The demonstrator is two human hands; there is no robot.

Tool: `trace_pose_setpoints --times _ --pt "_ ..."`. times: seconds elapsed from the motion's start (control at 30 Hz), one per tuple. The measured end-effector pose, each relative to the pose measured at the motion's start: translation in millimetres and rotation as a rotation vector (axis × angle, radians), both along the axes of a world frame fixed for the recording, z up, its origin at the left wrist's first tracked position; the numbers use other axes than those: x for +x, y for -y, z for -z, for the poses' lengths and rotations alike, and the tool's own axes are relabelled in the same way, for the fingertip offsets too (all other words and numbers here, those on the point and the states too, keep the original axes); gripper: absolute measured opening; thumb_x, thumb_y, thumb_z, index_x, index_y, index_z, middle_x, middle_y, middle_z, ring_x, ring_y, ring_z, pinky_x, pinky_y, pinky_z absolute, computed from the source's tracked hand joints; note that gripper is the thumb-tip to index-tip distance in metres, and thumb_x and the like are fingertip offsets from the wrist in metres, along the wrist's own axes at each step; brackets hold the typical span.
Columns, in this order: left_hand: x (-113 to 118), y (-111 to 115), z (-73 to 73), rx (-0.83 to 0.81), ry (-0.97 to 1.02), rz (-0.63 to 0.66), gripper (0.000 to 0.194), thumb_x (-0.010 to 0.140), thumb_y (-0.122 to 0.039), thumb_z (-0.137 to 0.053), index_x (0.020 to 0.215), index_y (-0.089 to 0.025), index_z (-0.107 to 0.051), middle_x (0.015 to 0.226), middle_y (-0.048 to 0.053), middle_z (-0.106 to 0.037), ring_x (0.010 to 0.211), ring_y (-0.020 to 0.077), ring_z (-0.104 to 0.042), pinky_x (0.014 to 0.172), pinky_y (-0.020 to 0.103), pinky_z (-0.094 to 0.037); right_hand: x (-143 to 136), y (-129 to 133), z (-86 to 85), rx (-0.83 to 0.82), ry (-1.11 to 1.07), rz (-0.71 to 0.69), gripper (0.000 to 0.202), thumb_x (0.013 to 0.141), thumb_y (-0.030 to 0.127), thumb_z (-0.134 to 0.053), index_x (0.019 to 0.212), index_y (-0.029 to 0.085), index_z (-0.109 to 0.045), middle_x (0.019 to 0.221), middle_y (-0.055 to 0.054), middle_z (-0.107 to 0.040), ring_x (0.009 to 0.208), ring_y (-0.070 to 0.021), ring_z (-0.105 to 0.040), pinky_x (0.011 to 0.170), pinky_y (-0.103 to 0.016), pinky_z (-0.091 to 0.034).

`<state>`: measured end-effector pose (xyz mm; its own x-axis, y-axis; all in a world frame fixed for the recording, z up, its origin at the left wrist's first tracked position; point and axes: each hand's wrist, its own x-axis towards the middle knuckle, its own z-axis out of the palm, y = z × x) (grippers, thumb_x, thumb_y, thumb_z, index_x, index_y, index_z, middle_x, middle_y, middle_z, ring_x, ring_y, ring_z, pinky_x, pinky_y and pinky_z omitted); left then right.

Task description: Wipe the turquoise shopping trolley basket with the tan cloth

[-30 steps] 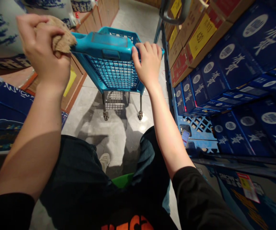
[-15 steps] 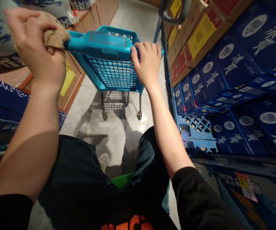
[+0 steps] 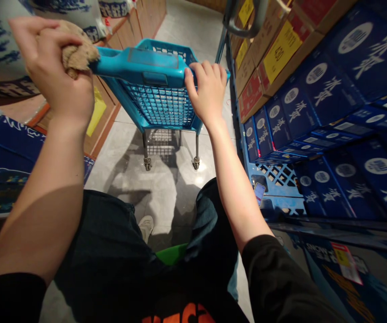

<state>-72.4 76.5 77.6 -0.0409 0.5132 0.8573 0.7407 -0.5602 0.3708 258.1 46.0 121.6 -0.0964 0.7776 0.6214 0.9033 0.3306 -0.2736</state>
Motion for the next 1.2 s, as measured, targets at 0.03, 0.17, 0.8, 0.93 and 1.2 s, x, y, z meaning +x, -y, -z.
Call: trace_pose_setpoints --times 0.03,0.17,0.8,0.93,1.2 --pt "5.1 4.2 -0.9 -0.004 -0.003 0.023 0.036 0.103 -0.026 -0.063 0.13 -0.045 -0.078 0.146 0.004 -0.061 0.145 0.0364 -0.053 0.125 0.056 -0.04 0.1 0.6 -0.1 -0.012 0.005 0.005 0.052 0.109 0.053 -0.028 0.113 0.04 -0.079 0.13 -0.012 -0.08 0.132 -0.037 -0.065 0.125 -0.06 -0.043" --pt "36.6 26.4 -5.4 -0.129 -0.186 0.116 0.034 0.103 -0.03 -0.064 0.13 -0.044 -0.079 0.155 0.006 -0.064 0.144 0.0417 -0.052 0.124 0.068 -0.037 3.5 -0.4 -0.2 -0.059 0.032 0.029 0.057 0.112 0.059 -0.022 0.118 0.04 -0.076 0.133 -0.01 -0.079 0.137 -0.0397 -0.06 0.124 -0.06 -0.042" --pt "24.9 22.5 -2.7 -0.076 -0.184 -0.034 0.026 0.109 -0.033 -0.061 0.131 -0.039 -0.075 0.155 -0.002 -0.062 0.142 0.0291 -0.052 0.125 0.049 -0.039 18.0 -26.5 20.0 0.095 0.001 -0.059 0.048 0.117 0.06 -0.034 0.114 0.033 -0.074 0.118 -0.013 -0.078 0.126 -0.0387 -0.067 0.118 -0.057 -0.046" --pt "11.9 10.7 2.1 -0.048 -0.069 -0.127 0.026 0.107 -0.025 -0.061 0.128 -0.036 -0.073 0.149 -0.002 -0.059 0.141 0.0252 -0.051 0.126 0.042 -0.04 18.0 -28.4 22.8 0.131 -0.005 -0.06 0.048 0.117 0.06 -0.034 0.115 0.033 -0.074 0.117 -0.013 -0.078 0.124 -0.0379 -0.067 0.118 -0.057 -0.046" --pt "41.3 29.7 -0.9 -0.106 -0.349 0.043 0.033 0.106 -0.031 -0.063 0.135 -0.04 -0.073 0.161 0.0 -0.063 0.143 0.0323 -0.051 0.12 0.057 -0.044 21.5 -30.9 23.5 0.089 -0.012 -0.079 0.052 0.118 0.061 -0.032 0.114 0.032 -0.075 0.12 -0.014 -0.076 0.126 -0.0397 -0.067 0.119 -0.061 -0.043"
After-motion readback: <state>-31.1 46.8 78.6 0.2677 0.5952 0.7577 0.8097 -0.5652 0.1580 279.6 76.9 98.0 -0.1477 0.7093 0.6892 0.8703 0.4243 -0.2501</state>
